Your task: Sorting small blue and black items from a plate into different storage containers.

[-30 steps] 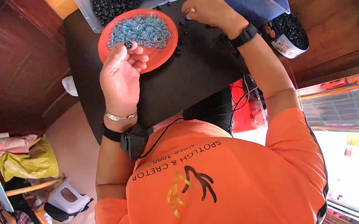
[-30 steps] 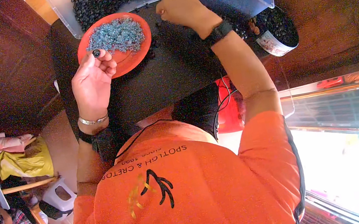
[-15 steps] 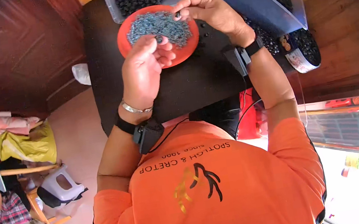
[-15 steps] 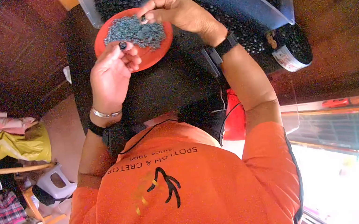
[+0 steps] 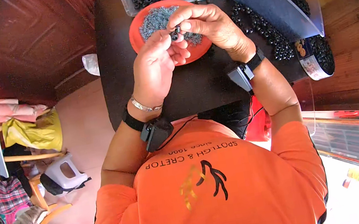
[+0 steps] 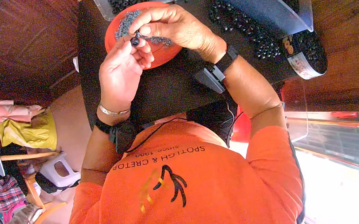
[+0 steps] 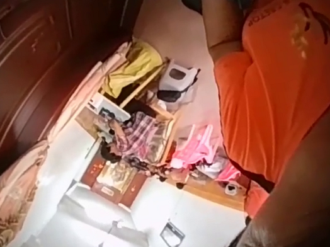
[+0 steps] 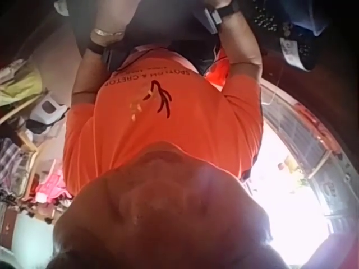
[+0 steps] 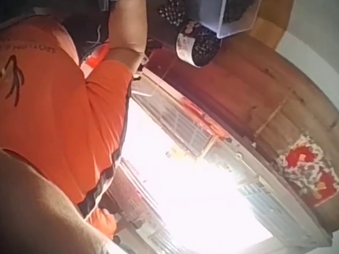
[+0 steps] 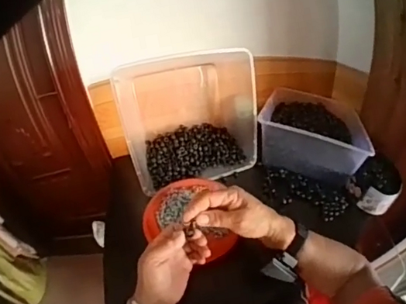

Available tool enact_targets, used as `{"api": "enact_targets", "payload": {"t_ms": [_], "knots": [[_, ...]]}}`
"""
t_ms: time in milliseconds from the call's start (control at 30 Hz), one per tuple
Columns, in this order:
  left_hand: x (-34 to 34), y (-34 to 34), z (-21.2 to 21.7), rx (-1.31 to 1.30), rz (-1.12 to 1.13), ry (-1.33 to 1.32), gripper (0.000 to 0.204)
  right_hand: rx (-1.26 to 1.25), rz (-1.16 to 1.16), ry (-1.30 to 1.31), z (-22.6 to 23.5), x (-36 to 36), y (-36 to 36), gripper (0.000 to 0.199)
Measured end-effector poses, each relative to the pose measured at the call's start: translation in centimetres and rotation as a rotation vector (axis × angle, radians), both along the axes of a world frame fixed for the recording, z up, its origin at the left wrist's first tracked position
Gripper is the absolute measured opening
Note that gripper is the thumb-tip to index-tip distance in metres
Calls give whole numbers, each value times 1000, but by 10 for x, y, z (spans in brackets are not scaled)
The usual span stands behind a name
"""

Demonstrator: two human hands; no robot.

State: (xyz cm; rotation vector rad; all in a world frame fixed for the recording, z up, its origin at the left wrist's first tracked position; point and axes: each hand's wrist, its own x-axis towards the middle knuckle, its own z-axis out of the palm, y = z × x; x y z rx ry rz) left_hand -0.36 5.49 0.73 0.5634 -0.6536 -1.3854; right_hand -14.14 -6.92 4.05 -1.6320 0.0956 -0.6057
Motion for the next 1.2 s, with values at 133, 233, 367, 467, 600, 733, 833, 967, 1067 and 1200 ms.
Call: {"api": "enact_targets", "payload": {"t_ms": [133,233,367,467,600,733,833,967,1067,1200], "knots": [[0,0,1,17,1,2,19,20,-52,-41,-5,1,-1,17],[-1,1,2,17,0,11,19,93,-54,-66,-10,-1,-7,16],[1,1,0,1,-7,-23,20,83,-53,-26,-12,-4,-7,16],[-2,2,2,24,-5,-9,20,83,-51,-1,-11,-5,-5,16],[-2,1,0,11,-2,-29,21,88,-93,-47,-10,-4,-3,16],[-1,1,0,18,-12,-36,21,211,-88,-63,-8,-3,-2,17],[-2,1,2,27,-11,-26,20,153,-58,-56,-8,-5,-3,17],[-2,1,0,15,-15,-34,20,66,-64,-17,-6,-7,-3,14],[-4,2,3,48,-5,-10,20,-26,-65,-40,-6,-6,-3,12],[-4,2,2,20,-19,-38,20,-29,-66,-38,-8,-8,-3,12]]}}
